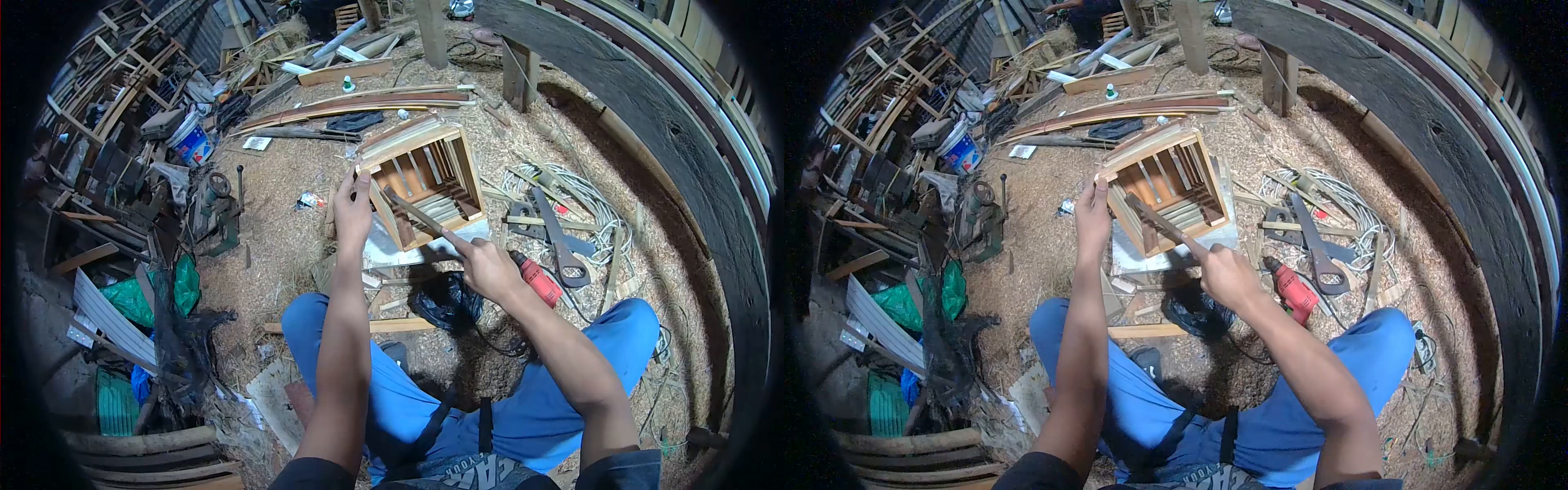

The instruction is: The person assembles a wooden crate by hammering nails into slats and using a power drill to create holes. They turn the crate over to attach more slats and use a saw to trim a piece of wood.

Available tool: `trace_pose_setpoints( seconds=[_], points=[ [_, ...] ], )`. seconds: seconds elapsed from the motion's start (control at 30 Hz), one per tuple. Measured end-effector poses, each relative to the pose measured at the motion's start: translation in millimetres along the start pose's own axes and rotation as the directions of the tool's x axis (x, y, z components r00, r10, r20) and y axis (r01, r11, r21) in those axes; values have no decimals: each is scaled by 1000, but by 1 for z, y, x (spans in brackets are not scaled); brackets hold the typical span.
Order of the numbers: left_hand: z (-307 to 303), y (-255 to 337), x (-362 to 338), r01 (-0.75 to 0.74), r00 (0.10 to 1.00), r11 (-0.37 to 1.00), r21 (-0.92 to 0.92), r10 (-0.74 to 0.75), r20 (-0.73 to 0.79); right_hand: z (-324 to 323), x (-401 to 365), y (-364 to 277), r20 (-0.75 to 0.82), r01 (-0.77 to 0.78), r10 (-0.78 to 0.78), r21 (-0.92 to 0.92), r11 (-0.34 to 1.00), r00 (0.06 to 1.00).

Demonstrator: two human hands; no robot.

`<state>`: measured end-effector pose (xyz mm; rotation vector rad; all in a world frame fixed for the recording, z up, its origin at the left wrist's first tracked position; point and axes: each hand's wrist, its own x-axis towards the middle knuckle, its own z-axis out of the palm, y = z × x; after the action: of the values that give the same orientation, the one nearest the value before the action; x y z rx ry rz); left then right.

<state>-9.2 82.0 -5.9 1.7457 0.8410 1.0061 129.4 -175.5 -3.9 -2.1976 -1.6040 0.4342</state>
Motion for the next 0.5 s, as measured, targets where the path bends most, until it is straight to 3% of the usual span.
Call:
trace_pose_setpoints(
  seconds=[0.1, 0.17, 0.27, 0.4, 0.5],
  points=[
    [-1, 0, 1, 15, 1000, 1000, -1, -15, 5, -5, 1, -7, -38, 37, -37, -11, 999, 999],
    [-2, 10, -5, 32, 999, 999, -7, -32, 14, -14, 7, -12, 102, -61, 71, -103, 993, 992],
    [-1, 9, -4, 14, 1000, 999, -32, -13, 18, -21, 11, -13, 122, -70, 83, -104, 992, 989],
    [-3, 7, -5, -5, 1000, 1000, -12, 6, 18, -25, 9, -23, 43, -82, 82, 0, 997, 996],
    [-2, 8, -7, -45, 999, 999, -25, 45, -2, -10, 12, -16, 63, -31, 36, -77, 997, 997]
  ],
)
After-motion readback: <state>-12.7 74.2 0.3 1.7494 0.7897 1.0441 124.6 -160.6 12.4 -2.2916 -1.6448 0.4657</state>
